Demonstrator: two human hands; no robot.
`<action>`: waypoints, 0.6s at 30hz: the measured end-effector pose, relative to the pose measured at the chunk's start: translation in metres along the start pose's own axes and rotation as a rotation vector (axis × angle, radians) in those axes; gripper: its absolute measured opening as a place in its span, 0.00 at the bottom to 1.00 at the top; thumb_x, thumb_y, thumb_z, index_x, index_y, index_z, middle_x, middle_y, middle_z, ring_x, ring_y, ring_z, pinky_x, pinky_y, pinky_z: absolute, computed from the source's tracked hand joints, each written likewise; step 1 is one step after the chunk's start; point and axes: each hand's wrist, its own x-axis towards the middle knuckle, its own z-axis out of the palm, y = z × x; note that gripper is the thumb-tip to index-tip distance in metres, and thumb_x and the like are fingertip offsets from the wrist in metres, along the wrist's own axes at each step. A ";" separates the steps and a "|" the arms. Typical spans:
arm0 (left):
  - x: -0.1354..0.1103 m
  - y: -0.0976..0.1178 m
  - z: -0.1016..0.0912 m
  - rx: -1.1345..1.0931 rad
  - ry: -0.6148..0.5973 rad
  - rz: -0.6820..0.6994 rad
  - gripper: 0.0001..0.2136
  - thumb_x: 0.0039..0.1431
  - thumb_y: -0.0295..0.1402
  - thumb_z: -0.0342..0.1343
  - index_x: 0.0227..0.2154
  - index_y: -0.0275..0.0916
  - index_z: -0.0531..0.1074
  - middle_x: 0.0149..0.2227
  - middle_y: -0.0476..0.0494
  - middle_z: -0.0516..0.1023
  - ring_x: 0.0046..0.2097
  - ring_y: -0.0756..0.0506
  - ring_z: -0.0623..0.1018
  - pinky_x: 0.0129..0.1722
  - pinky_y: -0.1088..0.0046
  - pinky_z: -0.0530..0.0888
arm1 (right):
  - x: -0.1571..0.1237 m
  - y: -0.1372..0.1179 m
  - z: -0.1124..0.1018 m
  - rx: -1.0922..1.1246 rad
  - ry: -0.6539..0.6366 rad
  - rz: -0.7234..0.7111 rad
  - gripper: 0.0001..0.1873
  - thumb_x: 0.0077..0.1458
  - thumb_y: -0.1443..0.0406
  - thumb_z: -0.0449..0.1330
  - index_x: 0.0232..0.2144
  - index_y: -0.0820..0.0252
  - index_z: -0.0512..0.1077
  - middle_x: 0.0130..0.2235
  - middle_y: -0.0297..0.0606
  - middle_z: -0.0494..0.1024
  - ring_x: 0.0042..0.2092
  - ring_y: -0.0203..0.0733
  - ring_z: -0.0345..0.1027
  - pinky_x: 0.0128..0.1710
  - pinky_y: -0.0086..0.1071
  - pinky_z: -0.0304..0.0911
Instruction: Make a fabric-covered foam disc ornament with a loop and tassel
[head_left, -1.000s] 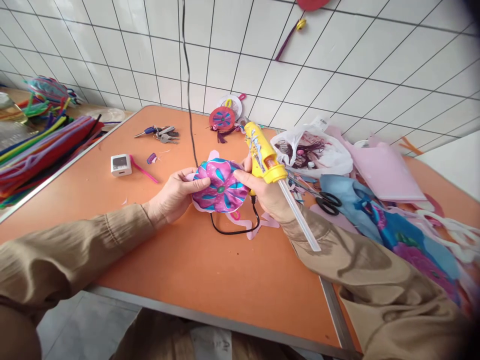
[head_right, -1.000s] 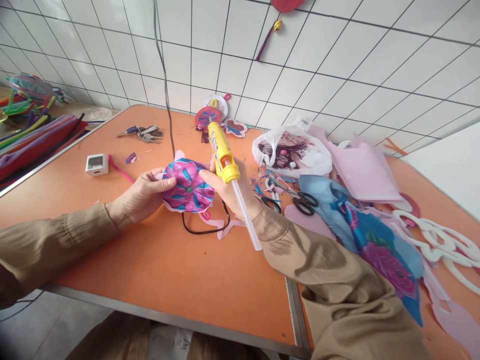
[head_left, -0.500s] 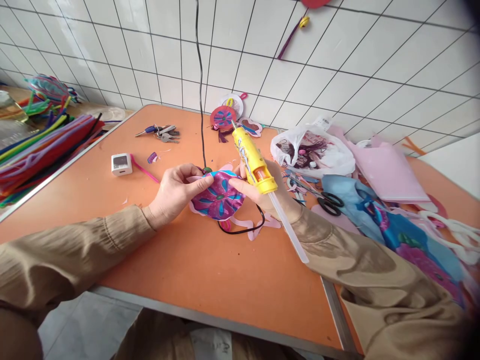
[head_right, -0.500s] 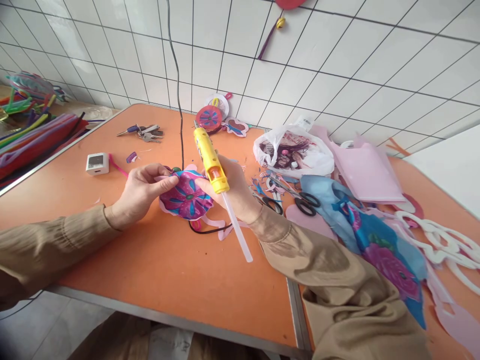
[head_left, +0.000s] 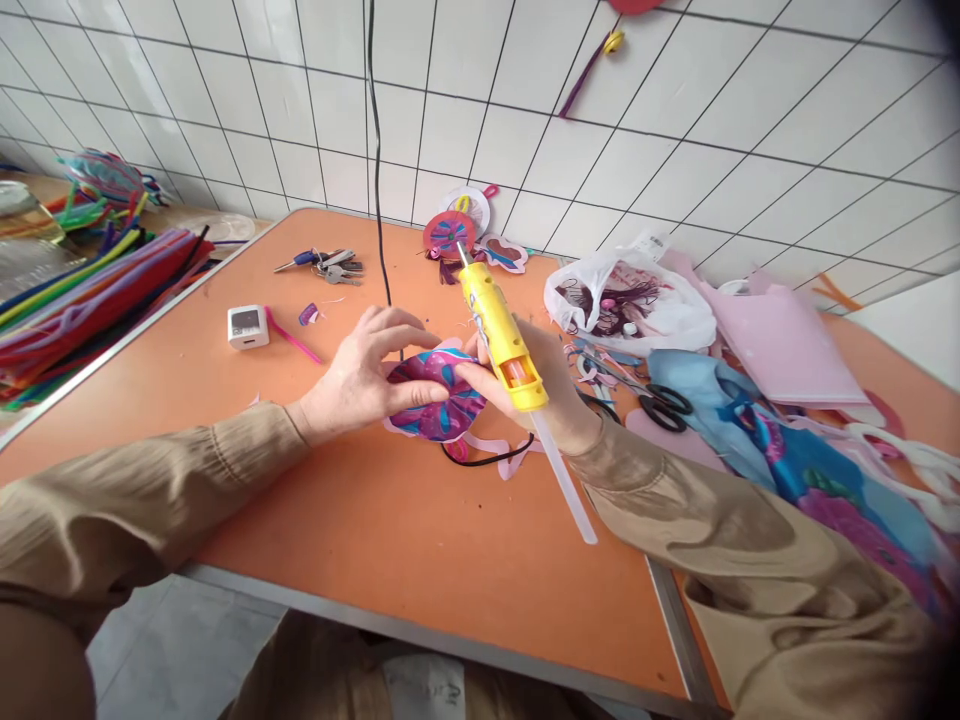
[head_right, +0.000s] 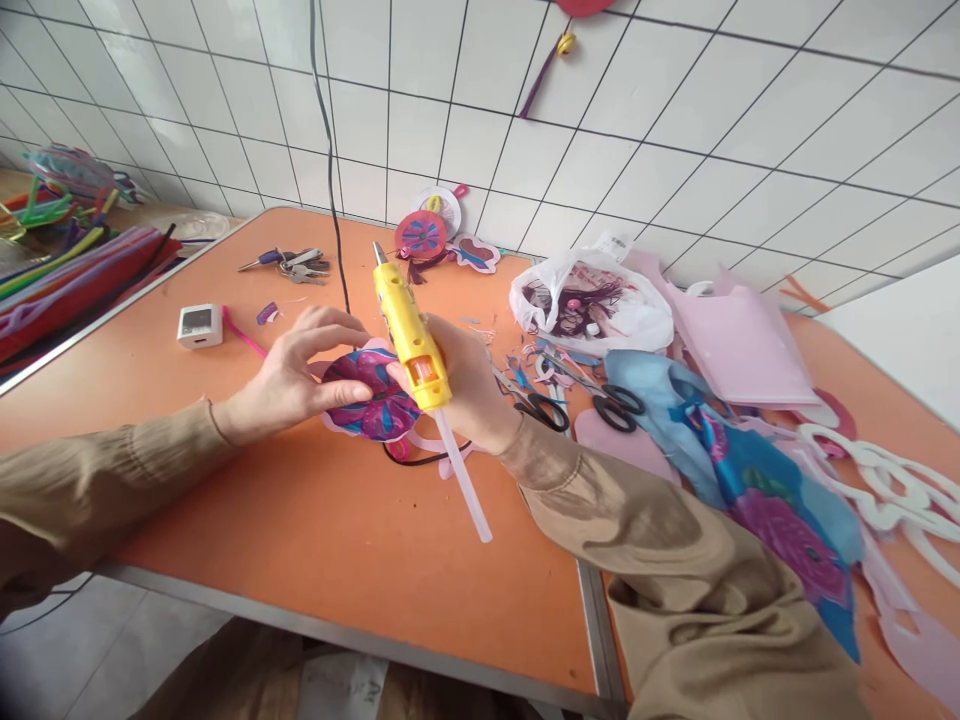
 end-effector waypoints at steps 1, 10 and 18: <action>-0.001 0.000 0.004 -0.043 -0.042 -0.051 0.22 0.44 0.52 0.70 0.35 0.39 0.81 0.40 0.39 0.78 0.46 0.38 0.74 0.48 0.61 0.71 | -0.001 0.000 0.001 0.004 0.002 0.009 0.12 0.53 0.64 0.66 0.29 0.52 0.63 0.29 0.29 0.71 0.34 0.43 0.70 0.37 0.39 0.64; -0.010 0.001 0.017 -0.154 -0.011 -0.260 0.11 0.49 0.39 0.67 0.23 0.37 0.76 0.28 0.47 0.70 0.30 0.48 0.69 0.30 0.71 0.67 | -0.003 -0.005 0.004 0.062 0.028 -0.050 0.14 0.52 0.70 0.66 0.31 0.51 0.63 0.32 0.29 0.73 0.34 0.42 0.69 0.38 0.40 0.66; -0.010 0.003 0.016 -0.094 -0.020 -0.255 0.11 0.51 0.40 0.64 0.24 0.35 0.76 0.29 0.46 0.71 0.30 0.48 0.71 0.31 0.70 0.67 | -0.005 -0.002 0.003 0.013 -0.026 -0.091 0.15 0.48 0.68 0.66 0.28 0.51 0.61 0.28 0.28 0.68 0.30 0.42 0.64 0.32 0.38 0.61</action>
